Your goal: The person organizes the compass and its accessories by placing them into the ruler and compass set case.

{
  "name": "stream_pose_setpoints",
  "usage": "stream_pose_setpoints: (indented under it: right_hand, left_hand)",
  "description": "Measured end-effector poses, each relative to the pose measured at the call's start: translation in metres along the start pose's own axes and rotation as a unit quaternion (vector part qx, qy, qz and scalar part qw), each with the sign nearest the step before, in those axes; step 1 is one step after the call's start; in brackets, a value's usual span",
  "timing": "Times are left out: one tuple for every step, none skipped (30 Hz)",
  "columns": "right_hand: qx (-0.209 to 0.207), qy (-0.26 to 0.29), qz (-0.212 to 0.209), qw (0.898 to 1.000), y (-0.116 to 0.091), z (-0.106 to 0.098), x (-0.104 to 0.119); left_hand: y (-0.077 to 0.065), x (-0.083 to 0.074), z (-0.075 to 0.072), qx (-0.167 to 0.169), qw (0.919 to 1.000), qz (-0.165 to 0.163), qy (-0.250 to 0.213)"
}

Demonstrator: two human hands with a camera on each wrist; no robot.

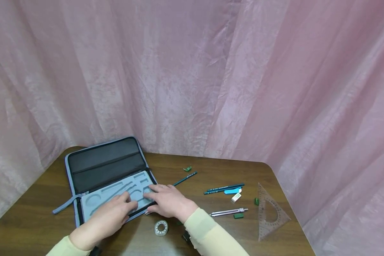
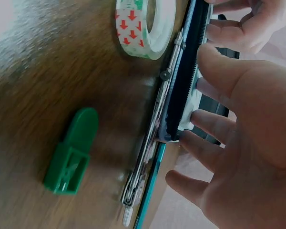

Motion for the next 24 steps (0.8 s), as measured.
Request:
stream_pose_setpoints:
  right_hand:
    - [-0.002, -0.001, 0.001, 1.0, -0.002, -0.001, 0.0]
    - [-0.003, -0.003, 0.001, 1.0, -0.003, -0.002, 0.0]
    - [-0.005, -0.006, 0.0, 1.0, -0.005, -0.003, 0.0]
    - [-0.007, -0.007, 0.0, 1.0, -0.007, -0.003, 0.0]
    - [-0.007, -0.008, -0.001, 1.0, -0.009, -0.003, 0.0]
    - [-0.008, -0.009, -0.002, 1.0, -0.01, -0.003, -0.001]
    - [-0.01, -0.01, -0.003, 1.0, -0.012, -0.002, -0.001]
    - [-0.012, -0.013, -0.005, 1.0, -0.014, -0.002, -0.002]
    - [-0.014, -0.014, -0.007, 1.0, -0.016, -0.001, -0.002]
    - [-0.014, -0.015, -0.008, 1.0, -0.017, -0.001, -0.002]
    - [-0.016, -0.016, -0.01, 1.0, -0.019, -0.001, -0.003]
    - [-0.017, -0.017, -0.012, 1.0, -0.021, -0.001, -0.003]
    - [-0.018, -0.019, -0.013, 1.0, -0.023, -0.001, -0.003]
    - [-0.02, -0.019, -0.014, 1.0, -0.025, -0.002, -0.003]
    - [-0.021, -0.018, -0.014, 1.0, -0.027, -0.002, -0.003]
    - [-0.024, -0.017, -0.015, 0.999, -0.029, -0.003, -0.003]
    - [-0.028, -0.016, -0.017, 0.999, -0.031, -0.003, -0.004]
    - [-0.031, -0.013, -0.017, 0.999, -0.033, -0.004, -0.004]
    - [-0.036, -0.011, -0.019, 0.999, -0.035, -0.005, -0.004]
    - [-0.041, -0.01, -0.02, 0.999, -0.037, -0.005, -0.004]
    - [-0.045, -0.009, -0.021, 0.999, -0.039, -0.005, -0.005]
    - [-0.049, -0.006, -0.022, 0.999, -0.041, -0.005, -0.005]
    - [-0.053, -0.005, -0.023, 0.998, -0.043, -0.006, -0.006]
    - [-0.057, -0.006, -0.025, 0.998, -0.045, -0.006, -0.006]
  left_hand:
    - [0.0, -0.001, 0.0, 0.001, 1.0, 0.003, -0.001]
    - [0.0, -0.002, 0.0, 0.001, 1.0, 0.009, -0.002]
    - [0.0, -0.004, 0.0, 0.001, 0.9999, 0.014, -0.004]
    - [0.0, -0.005, 0.0, 0.0, 0.9998, 0.019, -0.005]
    - [-0.001, -0.006, 0.0, -0.001, 0.9997, 0.025, -0.005]
    - [-0.001, -0.007, 0.001, -0.002, 0.9995, 0.03, -0.006]
    - [-0.001, -0.008, 0.001, -0.003, 0.9993, 0.035, -0.006]
    - [-0.002, -0.008, 0.002, -0.004, 0.9992, 0.04, -0.009]
    - [-0.002, -0.009, 0.002, -0.005, 0.999, 0.044, -0.011]
    - [-0.002, -0.01, 0.003, -0.006, 0.9987, 0.048, -0.012]
    - [-0.002, -0.01, 0.003, -0.007, 0.9985, 0.053, -0.015]
    - [-0.002, -0.011, 0.004, -0.007, 0.9982, 0.056, -0.016]
    - [-0.003, -0.011, 0.004, -0.008, 0.9979, 0.061, -0.018]
    - [-0.003, -0.012, 0.004, -0.009, 0.9976, 0.065, -0.019]
    - [-0.003, -0.013, 0.005, -0.01, 0.9973, 0.07, -0.019]
    - [-0.003, -0.013, 0.005, -0.01, 0.997, 0.074, -0.02]
    - [-0.003, -0.014, 0.006, -0.011, 0.9967, 0.078, -0.02]
    - [-0.002, -0.015, 0.006, -0.013, 0.9963, 0.083, -0.02]
    - [-0.002, -0.015, 0.006, -0.012, 0.9958, 0.088, -0.021]
    - [-0.002, -0.016, 0.007, -0.013, 0.9954, 0.093, -0.021]
    - [-0.002, -0.017, 0.007, -0.013, 0.9949, 0.098, -0.021]
    - [-0.001, -0.017, 0.007, -0.013, 0.9944, 0.103, -0.021]
    - [-0.001, -0.018, 0.007, -0.012, 0.9939, 0.107, -0.022]
    - [-0.001, -0.018, 0.007, -0.011, 0.9934, 0.112, -0.024]
Point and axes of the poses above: each hand's wrist, its own y-axis towards the middle knuckle, its own z-axis out of the palm, x = y × z, the point moved 3 cm from there along y, towards the middle knuckle, and after that the axes turned 7 degrees about -x, right-handed, at the moved point
